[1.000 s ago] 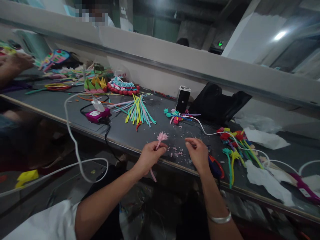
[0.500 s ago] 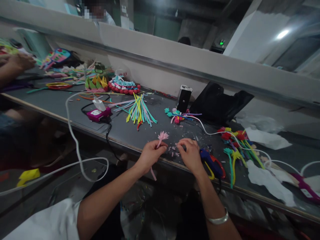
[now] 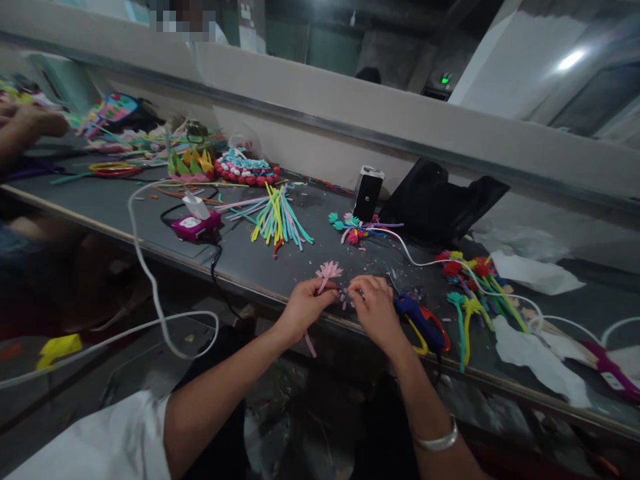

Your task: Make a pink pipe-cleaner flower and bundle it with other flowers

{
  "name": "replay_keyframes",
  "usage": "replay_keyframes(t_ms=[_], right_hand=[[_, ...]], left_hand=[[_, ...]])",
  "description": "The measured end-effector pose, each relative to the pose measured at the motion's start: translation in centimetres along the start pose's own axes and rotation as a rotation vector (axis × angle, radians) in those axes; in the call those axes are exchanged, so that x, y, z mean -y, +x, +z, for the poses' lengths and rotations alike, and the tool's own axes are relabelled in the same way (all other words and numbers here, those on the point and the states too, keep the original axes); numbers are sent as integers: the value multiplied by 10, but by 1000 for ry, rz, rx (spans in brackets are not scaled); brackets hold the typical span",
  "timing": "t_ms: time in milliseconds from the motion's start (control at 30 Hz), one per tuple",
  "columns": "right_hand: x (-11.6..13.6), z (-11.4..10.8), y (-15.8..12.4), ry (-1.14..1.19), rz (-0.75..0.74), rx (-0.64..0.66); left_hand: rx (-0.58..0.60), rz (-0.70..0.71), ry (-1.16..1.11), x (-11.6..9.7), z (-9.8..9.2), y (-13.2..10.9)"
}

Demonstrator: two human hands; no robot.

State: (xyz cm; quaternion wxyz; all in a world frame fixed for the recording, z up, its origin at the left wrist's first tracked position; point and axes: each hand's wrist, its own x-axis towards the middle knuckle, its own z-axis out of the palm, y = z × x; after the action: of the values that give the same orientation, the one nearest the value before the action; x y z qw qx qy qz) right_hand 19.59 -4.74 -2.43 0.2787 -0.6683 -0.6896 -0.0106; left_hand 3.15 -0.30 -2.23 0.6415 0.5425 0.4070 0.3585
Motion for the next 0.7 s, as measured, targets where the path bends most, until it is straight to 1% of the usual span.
replay_keyframes(t_ms=[200,333,433,567,700], right_hand=[[11,-2,-2,-4,-62,30],[10,-1,-2,-4,-82,28],[4,-1,-1,-42,-26,-9],[-7,-2,-1,-114,73,-86],[-8,-4,-3,-150,61,-174]], left_hand=[[15,53,24,0,4,1],[-15,104,55,2,4,4],[-22,48,-1,2,3,5],[-8,-50,-138,-1,2,3],[23,-85,-198,-4,1,0]])
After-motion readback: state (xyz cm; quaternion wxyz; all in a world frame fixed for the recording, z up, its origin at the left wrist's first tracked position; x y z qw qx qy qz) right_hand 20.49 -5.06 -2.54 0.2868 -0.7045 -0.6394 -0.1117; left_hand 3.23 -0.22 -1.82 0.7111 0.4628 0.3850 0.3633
